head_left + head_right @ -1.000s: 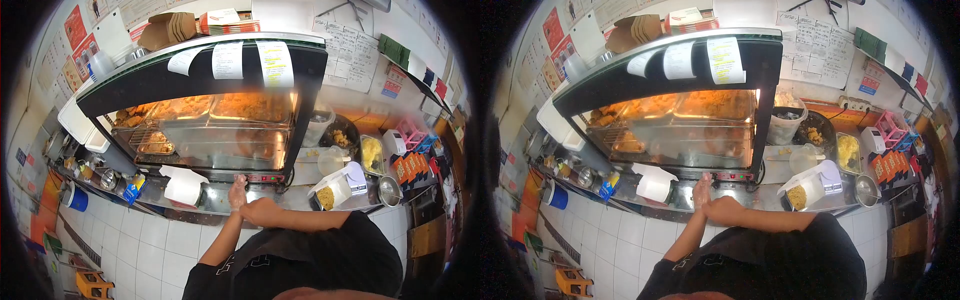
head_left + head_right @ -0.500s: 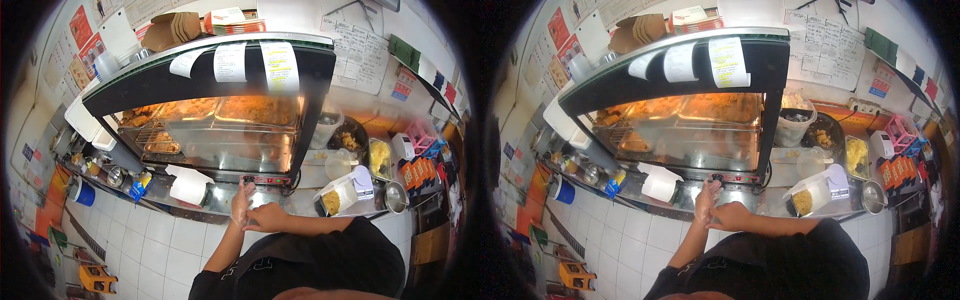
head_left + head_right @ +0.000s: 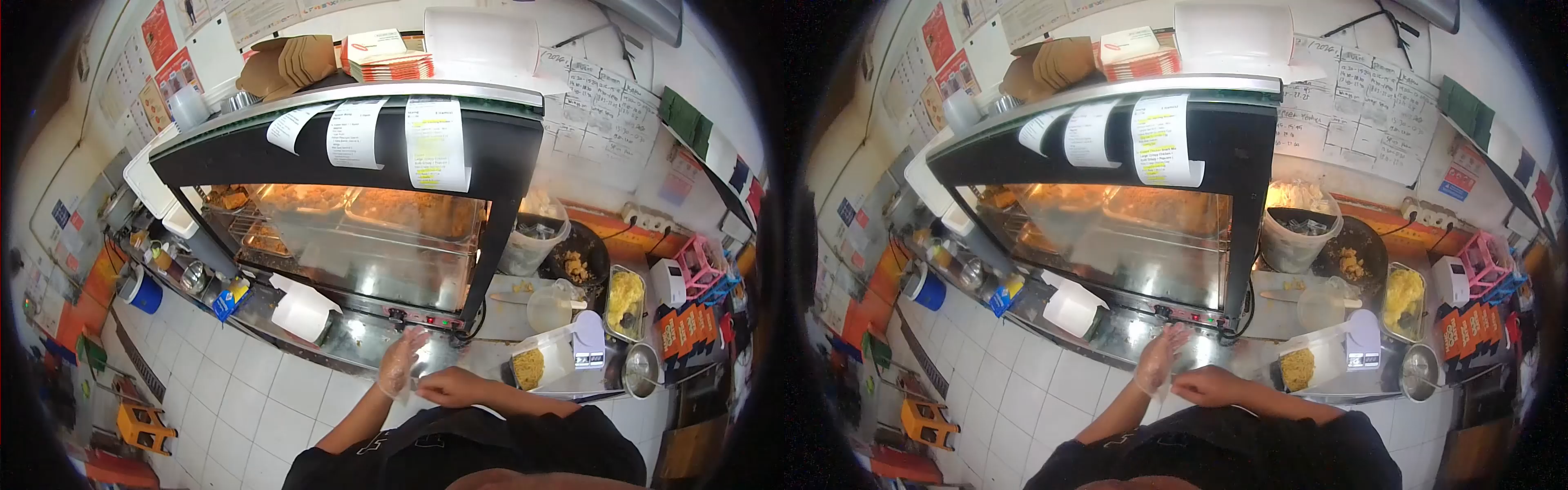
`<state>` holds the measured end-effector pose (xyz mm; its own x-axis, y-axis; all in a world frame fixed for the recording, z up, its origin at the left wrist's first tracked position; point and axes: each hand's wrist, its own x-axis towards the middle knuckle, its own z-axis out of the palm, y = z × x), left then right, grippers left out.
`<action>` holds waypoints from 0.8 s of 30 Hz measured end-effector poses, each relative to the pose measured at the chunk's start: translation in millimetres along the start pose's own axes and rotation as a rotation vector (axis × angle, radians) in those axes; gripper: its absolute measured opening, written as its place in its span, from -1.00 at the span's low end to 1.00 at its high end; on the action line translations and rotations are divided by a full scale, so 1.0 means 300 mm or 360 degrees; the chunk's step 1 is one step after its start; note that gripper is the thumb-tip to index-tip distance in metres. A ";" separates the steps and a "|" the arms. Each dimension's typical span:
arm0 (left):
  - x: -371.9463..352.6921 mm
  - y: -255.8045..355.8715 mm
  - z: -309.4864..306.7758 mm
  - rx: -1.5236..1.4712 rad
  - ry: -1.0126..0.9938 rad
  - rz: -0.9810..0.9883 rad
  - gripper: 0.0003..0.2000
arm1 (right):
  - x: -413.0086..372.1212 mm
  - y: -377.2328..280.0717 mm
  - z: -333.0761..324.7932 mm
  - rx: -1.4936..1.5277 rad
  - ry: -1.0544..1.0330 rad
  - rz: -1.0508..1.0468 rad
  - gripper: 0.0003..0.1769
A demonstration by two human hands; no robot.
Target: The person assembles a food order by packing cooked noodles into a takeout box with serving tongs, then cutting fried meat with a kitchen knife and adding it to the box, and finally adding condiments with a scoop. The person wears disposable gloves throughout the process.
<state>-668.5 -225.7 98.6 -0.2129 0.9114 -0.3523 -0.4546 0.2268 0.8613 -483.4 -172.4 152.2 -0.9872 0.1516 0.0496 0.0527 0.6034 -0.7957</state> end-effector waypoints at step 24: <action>0.121 1.029 -1.023 0.2583 0.1668 0.1658 -0.60 | -0.325 -0.075 -0.068 0.0602 0.0729 0.0940 -0.81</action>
<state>-1082.0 -227.9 239.3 -0.3435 0.5291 0.7759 0.8939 0.4377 0.0973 -385.2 -184.9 177.5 -0.6500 0.7127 -0.2638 0.4075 0.0338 -0.9126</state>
